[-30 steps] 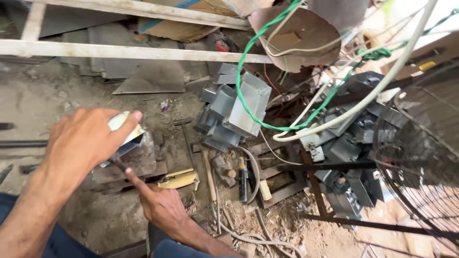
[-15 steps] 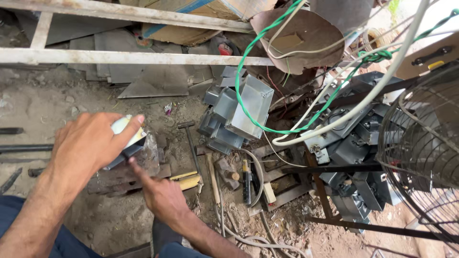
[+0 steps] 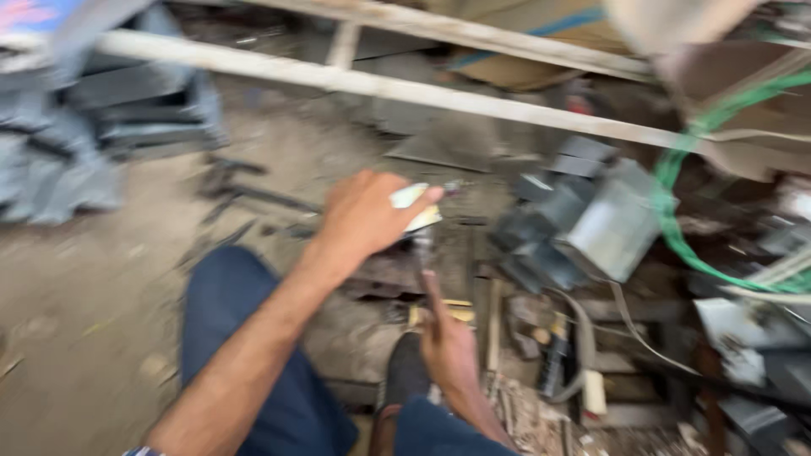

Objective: The person uses a hammer to bend and secure the edges of a metal box against a wooden block, repeating the process with different boxes.

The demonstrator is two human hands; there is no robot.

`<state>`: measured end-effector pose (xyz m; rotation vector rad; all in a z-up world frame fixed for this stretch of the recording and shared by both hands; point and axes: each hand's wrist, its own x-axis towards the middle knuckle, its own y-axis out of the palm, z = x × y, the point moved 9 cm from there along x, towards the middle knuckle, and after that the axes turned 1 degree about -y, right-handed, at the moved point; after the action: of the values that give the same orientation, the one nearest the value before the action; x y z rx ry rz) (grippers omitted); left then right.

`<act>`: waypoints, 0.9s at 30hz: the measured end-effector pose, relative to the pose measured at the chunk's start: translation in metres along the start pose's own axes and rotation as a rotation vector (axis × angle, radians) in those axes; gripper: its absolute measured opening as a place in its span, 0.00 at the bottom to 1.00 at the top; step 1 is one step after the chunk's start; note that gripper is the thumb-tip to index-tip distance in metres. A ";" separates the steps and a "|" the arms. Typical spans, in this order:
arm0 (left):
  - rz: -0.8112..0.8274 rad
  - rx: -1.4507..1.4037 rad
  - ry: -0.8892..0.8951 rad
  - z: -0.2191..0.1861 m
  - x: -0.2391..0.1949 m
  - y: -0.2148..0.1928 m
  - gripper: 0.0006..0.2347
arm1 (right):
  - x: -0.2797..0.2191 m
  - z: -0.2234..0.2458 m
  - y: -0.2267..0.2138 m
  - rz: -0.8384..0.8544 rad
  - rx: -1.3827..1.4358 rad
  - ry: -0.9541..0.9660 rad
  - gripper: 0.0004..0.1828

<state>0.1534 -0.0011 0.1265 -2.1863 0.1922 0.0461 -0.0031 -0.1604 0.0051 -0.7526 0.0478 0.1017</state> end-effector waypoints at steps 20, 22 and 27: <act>0.288 -1.119 -0.617 0.140 -0.178 0.111 0.45 | -0.056 -0.023 -0.018 0.056 0.039 0.235 0.30; 0.260 -0.975 -0.595 0.141 -0.174 0.123 0.46 | -0.046 -0.010 -0.033 0.036 0.033 0.174 0.30; 0.228 -0.911 -0.522 0.164 -0.159 0.160 0.52 | -0.021 0.029 -0.075 -0.093 0.079 -0.090 0.27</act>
<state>-0.0227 0.0597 -0.0821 -2.9278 0.1297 0.9903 -0.0153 -0.1968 0.0789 -0.6692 -0.0687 0.0449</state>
